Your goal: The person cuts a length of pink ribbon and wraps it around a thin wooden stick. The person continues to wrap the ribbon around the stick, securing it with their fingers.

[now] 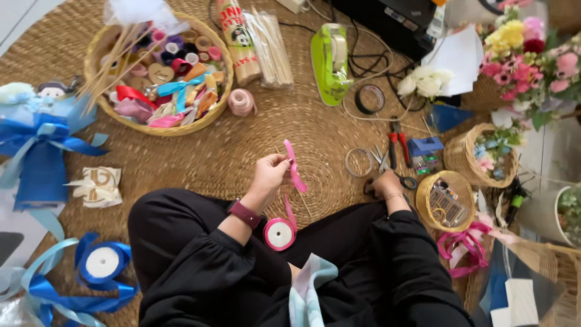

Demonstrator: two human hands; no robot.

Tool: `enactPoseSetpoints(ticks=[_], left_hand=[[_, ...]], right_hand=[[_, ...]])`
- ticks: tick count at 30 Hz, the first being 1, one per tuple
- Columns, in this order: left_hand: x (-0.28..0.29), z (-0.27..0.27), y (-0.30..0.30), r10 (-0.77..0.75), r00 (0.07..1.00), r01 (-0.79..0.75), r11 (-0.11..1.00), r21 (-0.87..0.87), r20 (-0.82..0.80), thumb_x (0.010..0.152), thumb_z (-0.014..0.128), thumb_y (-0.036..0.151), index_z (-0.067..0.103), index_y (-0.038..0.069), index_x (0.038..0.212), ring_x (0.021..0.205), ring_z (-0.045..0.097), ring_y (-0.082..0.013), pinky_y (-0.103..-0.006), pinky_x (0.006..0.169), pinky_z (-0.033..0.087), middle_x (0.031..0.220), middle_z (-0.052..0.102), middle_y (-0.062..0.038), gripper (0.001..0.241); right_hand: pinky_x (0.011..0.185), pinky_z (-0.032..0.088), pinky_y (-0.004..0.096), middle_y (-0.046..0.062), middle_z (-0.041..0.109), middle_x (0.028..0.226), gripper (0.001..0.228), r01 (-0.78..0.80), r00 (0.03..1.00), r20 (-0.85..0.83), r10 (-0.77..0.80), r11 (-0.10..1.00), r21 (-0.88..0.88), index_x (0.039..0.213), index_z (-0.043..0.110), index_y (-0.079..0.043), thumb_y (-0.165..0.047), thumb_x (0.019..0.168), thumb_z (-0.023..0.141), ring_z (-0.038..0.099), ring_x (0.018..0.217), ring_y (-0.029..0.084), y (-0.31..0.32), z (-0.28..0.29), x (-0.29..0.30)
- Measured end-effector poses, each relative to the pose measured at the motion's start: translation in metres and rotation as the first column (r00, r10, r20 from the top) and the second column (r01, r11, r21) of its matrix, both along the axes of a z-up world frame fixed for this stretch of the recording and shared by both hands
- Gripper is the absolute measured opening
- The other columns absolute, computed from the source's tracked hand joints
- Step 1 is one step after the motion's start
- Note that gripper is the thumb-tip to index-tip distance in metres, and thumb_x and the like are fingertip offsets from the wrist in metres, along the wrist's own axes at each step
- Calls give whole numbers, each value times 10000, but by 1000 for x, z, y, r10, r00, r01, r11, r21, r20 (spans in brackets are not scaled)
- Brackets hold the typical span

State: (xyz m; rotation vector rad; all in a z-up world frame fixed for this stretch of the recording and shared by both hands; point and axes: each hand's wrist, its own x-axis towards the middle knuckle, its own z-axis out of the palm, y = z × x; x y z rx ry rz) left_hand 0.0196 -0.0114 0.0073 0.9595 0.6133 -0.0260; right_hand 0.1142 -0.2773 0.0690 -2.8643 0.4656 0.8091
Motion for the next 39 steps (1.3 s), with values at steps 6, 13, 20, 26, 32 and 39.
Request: enactPoseSetpoints(ticks=[6,13,20,26,32,39], left_hand=[[-15,49,7,16,1000,-16,1000,-9,0,819,599,71,654,3,925,497,654,-174,-298,431,573,712,624,-75,136],[3,-21,-4,-25,998,23,999,40,62,791,592,43,649,-6,911,507,672,-200,-275,387,552,707,666,-150,141],[3,-25,4,-38,988,13,987,163,152,772,576,-41,593,-10,1041,472,626,-149,-202,365,506,755,616,-125,272],[3,-5,11,-29,983,-10,977,212,180,785,549,-77,527,19,1108,491,622,-134,-171,371,485,818,600,-118,337],[8,-21,12,22,984,-67,964,256,175,782,537,-82,556,37,1068,485,627,-151,-188,366,498,800,597,-120,310],[4,22,16,1,987,-44,963,265,159,816,442,-107,614,121,1141,515,658,-187,-217,420,565,837,610,-136,432]], right_hand=[[614,536,381,122,652,537,325,77,980,174,-95,991,109,613,712,-58,-380,636,681,690,608,290,-52,-45,14],[728,524,420,241,655,1025,538,161,894,140,-425,598,785,1245,592,19,-130,729,608,660,911,330,35,8,-55],[544,548,270,189,672,741,358,99,990,-92,-103,66,993,1192,526,-78,-189,867,629,691,688,228,53,-56,-66],[686,563,301,132,687,837,530,117,968,-130,215,72,991,1247,560,-29,-337,831,675,682,788,174,67,-38,-79],[625,522,271,128,671,741,469,29,975,-79,210,231,973,1146,620,-19,-286,790,768,659,704,179,70,-44,-77],[626,532,261,104,644,754,437,28,982,-84,172,305,952,1151,642,-31,-262,802,768,651,727,177,75,-31,-73]])
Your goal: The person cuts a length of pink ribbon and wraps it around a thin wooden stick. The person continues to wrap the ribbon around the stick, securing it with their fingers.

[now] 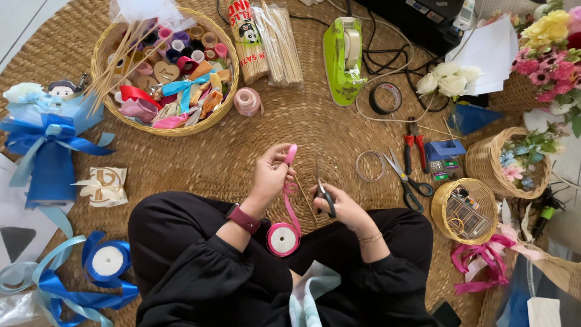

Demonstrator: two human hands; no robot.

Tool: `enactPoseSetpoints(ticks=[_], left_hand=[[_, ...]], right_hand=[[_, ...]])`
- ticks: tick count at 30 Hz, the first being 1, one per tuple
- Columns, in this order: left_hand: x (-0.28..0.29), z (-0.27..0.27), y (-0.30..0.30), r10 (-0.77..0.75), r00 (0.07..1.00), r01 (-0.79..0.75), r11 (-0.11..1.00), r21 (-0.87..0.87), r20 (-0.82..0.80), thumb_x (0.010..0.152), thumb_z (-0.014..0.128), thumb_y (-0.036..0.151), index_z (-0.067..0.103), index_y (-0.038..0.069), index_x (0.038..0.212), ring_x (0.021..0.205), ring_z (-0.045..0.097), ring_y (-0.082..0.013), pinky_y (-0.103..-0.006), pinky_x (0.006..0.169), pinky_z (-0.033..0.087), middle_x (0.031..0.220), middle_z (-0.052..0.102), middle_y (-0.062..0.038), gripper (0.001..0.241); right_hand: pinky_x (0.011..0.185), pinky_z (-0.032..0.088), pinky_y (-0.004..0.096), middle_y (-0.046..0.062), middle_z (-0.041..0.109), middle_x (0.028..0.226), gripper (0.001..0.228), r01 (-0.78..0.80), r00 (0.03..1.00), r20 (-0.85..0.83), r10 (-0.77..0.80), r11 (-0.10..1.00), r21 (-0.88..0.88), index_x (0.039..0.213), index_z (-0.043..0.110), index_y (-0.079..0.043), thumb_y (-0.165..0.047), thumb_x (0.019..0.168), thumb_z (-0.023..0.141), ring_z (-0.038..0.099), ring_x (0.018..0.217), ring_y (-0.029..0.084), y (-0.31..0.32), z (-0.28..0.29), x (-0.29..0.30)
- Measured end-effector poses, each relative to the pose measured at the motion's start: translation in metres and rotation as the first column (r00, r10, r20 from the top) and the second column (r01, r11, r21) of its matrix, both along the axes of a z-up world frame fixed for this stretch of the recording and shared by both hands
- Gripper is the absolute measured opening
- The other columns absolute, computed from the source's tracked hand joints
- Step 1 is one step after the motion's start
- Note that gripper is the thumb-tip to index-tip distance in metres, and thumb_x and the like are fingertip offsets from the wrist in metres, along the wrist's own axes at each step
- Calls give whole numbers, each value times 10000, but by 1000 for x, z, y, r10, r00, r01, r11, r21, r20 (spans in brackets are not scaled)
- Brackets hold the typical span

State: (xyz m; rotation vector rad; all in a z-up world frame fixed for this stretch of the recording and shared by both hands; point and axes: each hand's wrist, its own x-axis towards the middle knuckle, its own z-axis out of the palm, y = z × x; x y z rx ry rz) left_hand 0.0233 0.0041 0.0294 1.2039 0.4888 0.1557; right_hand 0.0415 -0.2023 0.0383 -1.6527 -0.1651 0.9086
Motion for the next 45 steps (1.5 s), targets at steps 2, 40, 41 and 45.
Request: enactPoseSetpoints(ticks=[2,40,41,45], left_hand=[[-4,6,-4,-17,1000,17,1000,-11,-17,816,435,-109,644,111,1149,496,655,-179,-203,431,566,781,627,-134,451],[-12,43,-5,-168,929,274,910,-310,328,670,479,-178,275,137,1416,657,692,-185,-147,411,518,1387,453,-197,835],[-13,43,-5,-171,926,294,885,-360,337,674,461,-181,284,145,1406,750,698,-210,-143,411,506,1321,509,-204,820],[-15,46,-3,-179,924,324,836,-442,338,673,423,-172,310,138,1389,867,686,-231,-110,447,453,1136,611,-231,789]], right_hand=[[653,526,267,90,636,768,461,-44,999,-14,44,999,21,1157,639,-39,-284,791,774,650,744,172,1,-1,-3],[656,425,275,163,661,699,624,-165,978,-51,204,895,414,1126,597,21,-456,747,734,643,670,183,9,40,-10],[658,425,271,168,663,704,628,-165,977,-52,206,891,423,1124,597,21,-460,744,733,647,672,184,9,39,-10],[659,428,275,186,663,711,639,-166,975,-56,214,875,455,1117,596,26,-465,733,739,656,673,200,5,32,-10]])
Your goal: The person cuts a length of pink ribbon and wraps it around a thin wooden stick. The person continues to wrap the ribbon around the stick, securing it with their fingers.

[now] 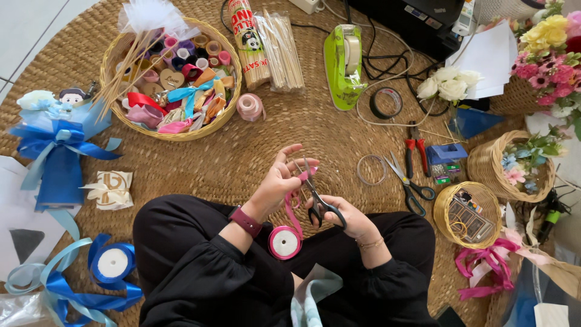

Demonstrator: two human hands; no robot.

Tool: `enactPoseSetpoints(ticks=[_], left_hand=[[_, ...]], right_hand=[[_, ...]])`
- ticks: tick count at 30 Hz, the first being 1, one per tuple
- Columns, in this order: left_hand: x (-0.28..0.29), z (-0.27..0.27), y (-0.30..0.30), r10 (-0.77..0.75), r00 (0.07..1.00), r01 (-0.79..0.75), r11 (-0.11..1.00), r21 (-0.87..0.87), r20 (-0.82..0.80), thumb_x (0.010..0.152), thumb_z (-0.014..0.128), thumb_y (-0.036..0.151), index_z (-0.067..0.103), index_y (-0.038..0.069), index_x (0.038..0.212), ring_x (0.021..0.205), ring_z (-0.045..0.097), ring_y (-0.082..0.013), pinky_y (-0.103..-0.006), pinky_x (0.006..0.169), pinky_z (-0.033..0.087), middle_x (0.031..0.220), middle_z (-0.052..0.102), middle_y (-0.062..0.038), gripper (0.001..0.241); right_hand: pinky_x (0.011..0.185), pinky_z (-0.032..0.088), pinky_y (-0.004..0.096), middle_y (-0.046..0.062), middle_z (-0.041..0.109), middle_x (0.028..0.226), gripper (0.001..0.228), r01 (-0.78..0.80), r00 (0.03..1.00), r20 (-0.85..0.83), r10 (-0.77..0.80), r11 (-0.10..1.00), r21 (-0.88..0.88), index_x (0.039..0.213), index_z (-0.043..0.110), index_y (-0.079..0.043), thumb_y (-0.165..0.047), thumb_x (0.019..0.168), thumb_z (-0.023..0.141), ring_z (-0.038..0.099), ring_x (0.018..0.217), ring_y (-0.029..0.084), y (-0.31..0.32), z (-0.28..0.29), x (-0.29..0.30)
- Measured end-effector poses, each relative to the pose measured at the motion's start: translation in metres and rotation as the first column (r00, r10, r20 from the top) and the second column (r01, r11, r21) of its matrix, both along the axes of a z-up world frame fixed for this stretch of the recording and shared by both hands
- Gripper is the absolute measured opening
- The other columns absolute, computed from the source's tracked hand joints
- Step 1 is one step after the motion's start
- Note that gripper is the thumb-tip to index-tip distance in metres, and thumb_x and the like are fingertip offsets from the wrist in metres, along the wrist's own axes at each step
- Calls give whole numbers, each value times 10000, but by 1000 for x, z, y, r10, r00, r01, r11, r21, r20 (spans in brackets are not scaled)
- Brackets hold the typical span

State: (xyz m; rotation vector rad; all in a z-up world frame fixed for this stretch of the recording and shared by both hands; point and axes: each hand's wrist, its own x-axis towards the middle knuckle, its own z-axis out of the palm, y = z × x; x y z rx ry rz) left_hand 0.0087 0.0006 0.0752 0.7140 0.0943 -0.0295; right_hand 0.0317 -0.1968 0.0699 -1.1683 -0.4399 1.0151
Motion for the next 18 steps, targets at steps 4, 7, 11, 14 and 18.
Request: enactPoseSetpoints(ticks=[4,7,11,14,18], left_hand=[[3,-17,-1,-19,1000,18,1000,-22,-19,678,427,-171,314,124,1393,749,655,-179,-111,392,393,1021,628,-209,782],[5,-22,-1,-33,999,33,999,-20,-7,740,522,-145,341,93,1366,660,657,-169,-136,384,451,922,643,-201,694],[1,-14,-1,-64,998,65,998,23,-26,723,560,-150,392,67,1332,483,603,-153,-201,332,483,823,625,-180,668],[2,-19,0,-80,995,83,995,57,-59,747,587,-132,482,43,1269,503,642,-178,-232,352,528,822,641,-179,561],[7,-44,-3,-83,994,90,990,105,-70,790,643,-99,598,-50,1105,559,692,-237,-304,458,606,812,650,-168,322]], right_hand=[[660,423,274,185,662,714,654,-9,1000,-6,9,1000,10,1121,595,27,-475,727,738,660,678,200,-3,-4,1],[653,434,274,203,665,710,697,-6,999,-31,6,1000,-7,1123,608,30,-486,682,766,649,662,208,-4,-4,1],[635,402,260,203,661,702,715,0,1000,-23,0,1000,8,1101,605,36,-510,669,768,652,660,211,-5,-1,1],[633,390,248,199,661,702,736,16,1000,-16,-16,1000,8,1106,605,37,-520,655,774,647,663,199,-6,5,3],[663,432,266,191,656,698,755,35,999,-21,-35,999,-1,1107,608,40,-534,645,777,642,668,198,-9,7,4]])
